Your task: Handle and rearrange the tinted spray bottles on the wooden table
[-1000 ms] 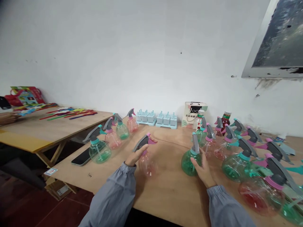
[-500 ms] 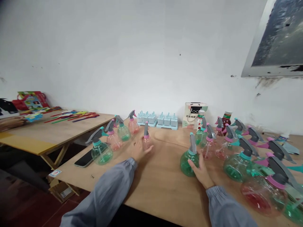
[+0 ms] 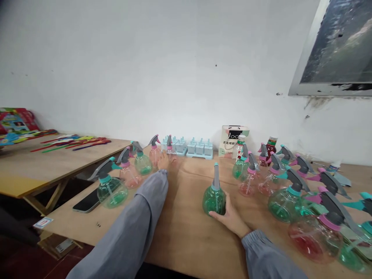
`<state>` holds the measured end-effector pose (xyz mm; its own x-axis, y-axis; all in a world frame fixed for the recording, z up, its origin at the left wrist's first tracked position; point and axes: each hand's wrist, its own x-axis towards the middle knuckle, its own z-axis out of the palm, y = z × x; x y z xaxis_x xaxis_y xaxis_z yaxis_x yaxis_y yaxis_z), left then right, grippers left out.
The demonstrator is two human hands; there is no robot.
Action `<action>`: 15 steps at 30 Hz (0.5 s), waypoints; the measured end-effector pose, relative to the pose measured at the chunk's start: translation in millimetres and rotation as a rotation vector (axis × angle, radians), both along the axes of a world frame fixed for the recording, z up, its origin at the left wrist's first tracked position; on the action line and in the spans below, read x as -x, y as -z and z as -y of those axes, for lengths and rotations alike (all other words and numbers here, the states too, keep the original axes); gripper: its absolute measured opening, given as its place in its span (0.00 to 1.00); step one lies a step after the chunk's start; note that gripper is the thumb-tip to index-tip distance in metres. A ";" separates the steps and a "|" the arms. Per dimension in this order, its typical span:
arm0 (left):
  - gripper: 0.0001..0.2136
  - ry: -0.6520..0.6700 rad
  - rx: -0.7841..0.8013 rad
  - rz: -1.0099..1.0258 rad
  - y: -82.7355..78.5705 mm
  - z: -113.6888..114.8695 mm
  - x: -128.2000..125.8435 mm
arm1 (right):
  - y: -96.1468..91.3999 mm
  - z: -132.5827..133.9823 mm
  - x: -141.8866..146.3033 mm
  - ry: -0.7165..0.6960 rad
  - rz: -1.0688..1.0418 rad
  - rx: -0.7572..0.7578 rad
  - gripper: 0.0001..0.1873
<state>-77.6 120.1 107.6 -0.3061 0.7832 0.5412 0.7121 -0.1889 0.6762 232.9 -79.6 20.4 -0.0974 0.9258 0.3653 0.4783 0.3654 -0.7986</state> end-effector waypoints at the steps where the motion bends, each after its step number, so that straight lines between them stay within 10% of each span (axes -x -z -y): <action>1: 0.37 0.027 -0.037 0.022 0.3 3.6 -1.5 | 0.7 0.2 0.4 0.006 0.010 -0.008 0.45; 5: 0.35 0.239 -0.158 0.051 5.1 37.1 -19.6 | 8.7 -2.7 8.3 0.185 0.083 -0.091 0.49; 10: 0.45 1.038 -0.096 0.172 18.0 99.5 -65.4 | 17.4 -14.1 43.8 0.290 0.111 -0.162 0.53; 15: 0.37 1.178 0.123 0.535 22.3 122.7 -95.1 | 8.1 -18.6 64.8 0.062 0.172 -0.138 0.49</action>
